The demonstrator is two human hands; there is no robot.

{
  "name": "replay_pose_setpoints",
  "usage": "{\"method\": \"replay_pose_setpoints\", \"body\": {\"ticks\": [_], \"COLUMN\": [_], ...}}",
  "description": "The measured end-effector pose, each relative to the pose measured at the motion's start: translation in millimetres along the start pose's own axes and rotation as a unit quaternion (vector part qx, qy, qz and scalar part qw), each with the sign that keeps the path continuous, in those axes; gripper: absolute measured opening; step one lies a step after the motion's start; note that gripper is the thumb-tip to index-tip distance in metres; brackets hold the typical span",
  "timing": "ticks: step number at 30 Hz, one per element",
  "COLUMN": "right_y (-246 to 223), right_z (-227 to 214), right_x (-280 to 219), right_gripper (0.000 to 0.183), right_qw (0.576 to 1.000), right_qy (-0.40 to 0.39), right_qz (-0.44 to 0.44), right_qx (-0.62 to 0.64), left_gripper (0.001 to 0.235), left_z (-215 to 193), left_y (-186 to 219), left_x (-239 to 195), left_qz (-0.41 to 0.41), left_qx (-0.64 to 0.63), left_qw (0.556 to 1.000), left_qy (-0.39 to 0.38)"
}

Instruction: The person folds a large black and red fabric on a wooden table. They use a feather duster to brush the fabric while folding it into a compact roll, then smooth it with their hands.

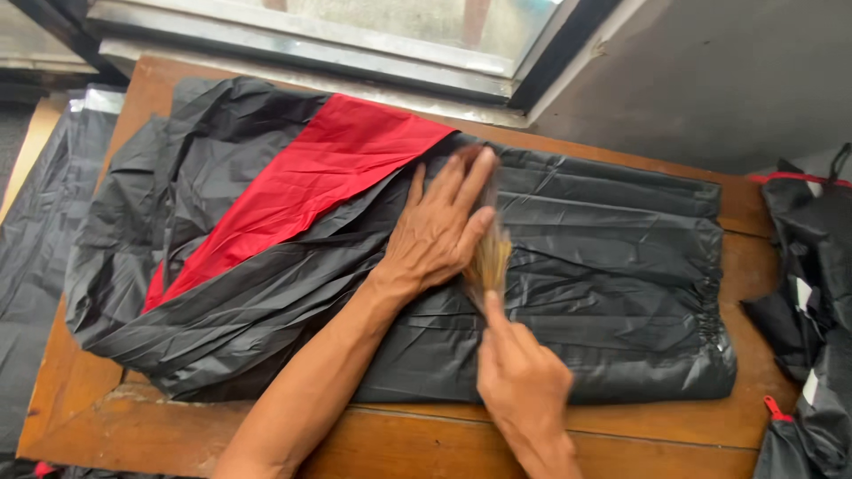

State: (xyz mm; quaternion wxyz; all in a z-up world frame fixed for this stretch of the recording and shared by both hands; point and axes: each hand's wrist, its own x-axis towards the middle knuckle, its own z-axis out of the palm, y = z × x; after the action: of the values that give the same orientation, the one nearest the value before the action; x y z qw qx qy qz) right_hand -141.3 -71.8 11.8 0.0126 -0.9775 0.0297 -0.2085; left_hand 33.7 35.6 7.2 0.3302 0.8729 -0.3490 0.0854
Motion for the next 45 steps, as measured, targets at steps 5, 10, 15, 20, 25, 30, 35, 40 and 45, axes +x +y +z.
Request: {"method": "replay_pose_setpoints", "body": {"ticks": [5, 10, 15, 20, 25, 30, 35, 40, 45], "right_y": [39.1, 55.4, 0.1, 20.6, 11.6, 13.6, -8.7, -32.4, -59.9], "right_z": [7.7, -6.8, -45.3, -8.5, -8.7, -3.7, -38.5, -45.2, -32.1], "right_x": [54.8, 67.5, 35.8, 61.9, 74.6, 57.1, 23.1, -5.6, -20.1], "right_gripper": [0.046, 0.045, 0.042, 0.045, 0.043, 0.041, 0.038, 0.043, 0.038], "right_qw": [0.97, 0.965, 0.952, 0.958, 0.875, 0.957, 0.966, 0.979, 0.986], "right_qy": [-0.134, -0.116, -0.152, -0.225, -0.325, -0.209, -0.149, -0.028, -0.018], "right_qz": [0.204, 0.232, -0.059, 0.071, -0.031, 0.102, 0.09, 0.088, -0.063], "right_qx": [-0.011, 0.045, 0.258, 0.166, 0.357, 0.171, 0.19, 0.184, 0.155], "left_gripper": [0.061, 0.061, 0.056, 0.052, 0.049, 0.043, 0.038, 0.032, 0.03], "left_z": [3.5, 11.4, -13.4, -16.6, -16.5, -9.1, -14.3, -29.7, -51.4], "left_y": [-10.7, -13.5, -5.7, -6.6, -8.5, -7.9, -2.9, 23.5, 59.0], "left_x": [-5.8, -1.0, -4.4, -2.1, -4.9, -0.8, 2.4, 4.4, -6.6], "left_qz": [-0.033, -0.019, 0.015, 0.058, 0.119, 0.176, 0.162, 0.12, 0.138], "left_qx": [-0.119, -0.101, -0.12, -0.082, -0.103, -0.176, -0.203, -0.162, -0.19], "left_qw": [0.992, 0.985, 0.947, 0.956, 0.969, 0.95, 0.95, 0.961, 0.968], "left_qy": [0.025, 0.138, 0.297, 0.276, 0.19, 0.188, 0.175, 0.191, 0.091]}}
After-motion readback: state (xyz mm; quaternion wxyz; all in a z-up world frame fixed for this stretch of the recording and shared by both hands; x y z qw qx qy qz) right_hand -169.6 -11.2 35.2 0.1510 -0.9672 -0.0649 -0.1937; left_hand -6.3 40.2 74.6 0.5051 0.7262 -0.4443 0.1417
